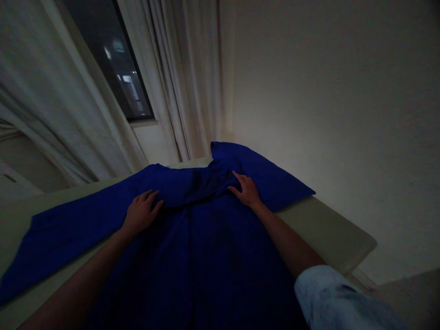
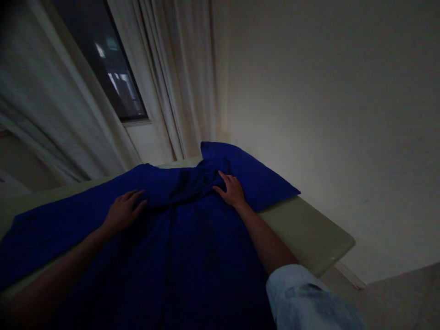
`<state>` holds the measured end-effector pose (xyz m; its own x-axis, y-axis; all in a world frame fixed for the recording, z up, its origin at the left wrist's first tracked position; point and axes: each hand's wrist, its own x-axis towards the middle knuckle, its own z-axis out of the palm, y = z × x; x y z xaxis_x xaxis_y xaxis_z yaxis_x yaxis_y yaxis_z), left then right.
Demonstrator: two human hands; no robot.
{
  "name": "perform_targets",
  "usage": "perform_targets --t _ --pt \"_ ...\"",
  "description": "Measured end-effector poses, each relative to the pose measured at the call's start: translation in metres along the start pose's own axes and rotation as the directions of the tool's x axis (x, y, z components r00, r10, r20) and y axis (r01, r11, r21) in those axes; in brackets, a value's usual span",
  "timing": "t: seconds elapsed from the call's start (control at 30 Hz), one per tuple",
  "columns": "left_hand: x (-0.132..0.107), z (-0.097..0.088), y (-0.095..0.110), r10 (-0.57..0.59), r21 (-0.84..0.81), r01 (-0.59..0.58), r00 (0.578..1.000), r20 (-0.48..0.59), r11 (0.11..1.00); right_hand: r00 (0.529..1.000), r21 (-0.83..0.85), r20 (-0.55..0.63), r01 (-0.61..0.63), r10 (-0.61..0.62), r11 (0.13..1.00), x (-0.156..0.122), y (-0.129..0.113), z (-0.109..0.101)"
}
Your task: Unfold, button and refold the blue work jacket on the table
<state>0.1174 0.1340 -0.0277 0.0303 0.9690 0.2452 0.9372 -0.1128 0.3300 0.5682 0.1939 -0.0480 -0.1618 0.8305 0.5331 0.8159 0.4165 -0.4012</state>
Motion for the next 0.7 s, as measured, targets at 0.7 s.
perform_targets --t 0.7 --pt "-0.053 0.004 -0.025 -0.229 0.120 0.269 0.934 -0.274 0.956 0.887 -0.307 0.370 -0.162 0.274 0.938 0.098 -0.073 0.026"
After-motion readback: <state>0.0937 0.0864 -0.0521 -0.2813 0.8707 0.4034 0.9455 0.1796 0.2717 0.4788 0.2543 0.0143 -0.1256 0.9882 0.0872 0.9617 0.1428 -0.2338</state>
